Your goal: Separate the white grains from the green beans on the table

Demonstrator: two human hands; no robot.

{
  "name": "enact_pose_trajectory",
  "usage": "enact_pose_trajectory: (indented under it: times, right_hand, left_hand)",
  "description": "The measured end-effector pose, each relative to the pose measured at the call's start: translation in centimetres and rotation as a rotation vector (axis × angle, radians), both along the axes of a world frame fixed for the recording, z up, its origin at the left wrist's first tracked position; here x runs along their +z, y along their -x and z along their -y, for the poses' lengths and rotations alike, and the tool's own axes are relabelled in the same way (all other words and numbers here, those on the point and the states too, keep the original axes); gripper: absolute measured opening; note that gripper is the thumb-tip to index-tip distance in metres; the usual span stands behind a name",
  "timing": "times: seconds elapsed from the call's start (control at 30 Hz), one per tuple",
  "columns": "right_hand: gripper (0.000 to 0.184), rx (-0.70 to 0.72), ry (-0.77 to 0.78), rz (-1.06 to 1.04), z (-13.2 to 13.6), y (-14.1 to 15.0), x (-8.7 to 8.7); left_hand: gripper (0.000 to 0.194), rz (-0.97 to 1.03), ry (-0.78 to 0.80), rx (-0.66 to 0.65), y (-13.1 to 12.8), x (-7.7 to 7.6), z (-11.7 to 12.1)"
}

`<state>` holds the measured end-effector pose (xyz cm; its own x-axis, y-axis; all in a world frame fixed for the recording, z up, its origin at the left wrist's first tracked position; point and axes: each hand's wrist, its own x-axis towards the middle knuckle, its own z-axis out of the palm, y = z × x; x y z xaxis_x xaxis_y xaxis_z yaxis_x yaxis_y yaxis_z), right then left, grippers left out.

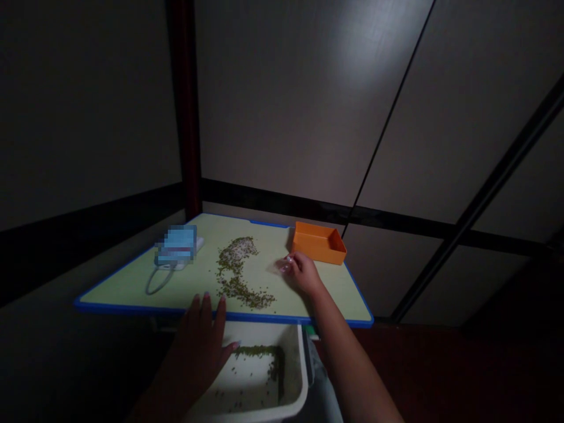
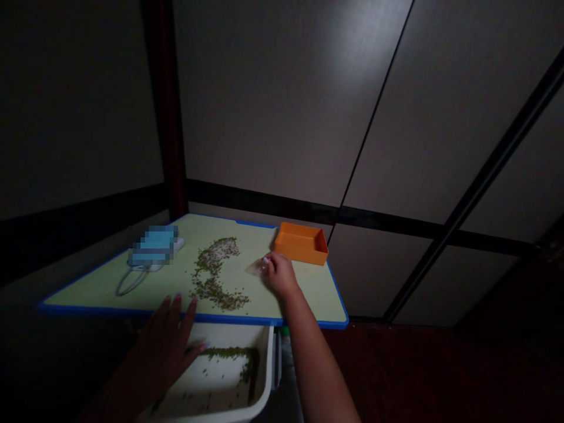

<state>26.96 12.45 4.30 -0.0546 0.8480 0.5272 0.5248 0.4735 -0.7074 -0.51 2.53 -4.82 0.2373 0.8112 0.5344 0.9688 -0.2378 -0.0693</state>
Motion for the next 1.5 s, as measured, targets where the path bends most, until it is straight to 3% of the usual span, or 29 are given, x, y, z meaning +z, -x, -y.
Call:
enact_pose_trajectory:
  times: [0.1,0.2,0.37,0.6,1.1,1.5]
  right_hand:
    - [0.017,0.071,0.014,0.196,0.3,2.4,0.3]
    - [0.018,0.051,0.043,0.415,0.4,4.4,0.8]
    - [0.022,0.034,0.095,0.561,0.5,5.8,1.3]
    - [0.022,0.123,0.108,0.549,0.7,5.2,0.9]
    - [0.022,0.213,0.09,0.5,1.6,1.6,0.3]
    - [0.022,0.127,0.109,0.459,4.6,-0.9,0.7]
  left_hand:
    - [0.083,-0.007,-0.013,-0.007,0.1,-0.2,0.2]
    - [0.083,-0.01,-0.041,-0.007,0.3,-0.4,0.2]
    - [0.085,0.01,-0.026,-0.053,0.6,-0.2,0.4]
    - [0.086,-0.011,0.012,-0.063,0.8,0.7,0.7]
    - [0.081,-0.023,-0.037,-0.11,1.0,0.8,0.6]
    - [0.081,-0.087,-0.117,-0.109,0.6,1.1,0.8]
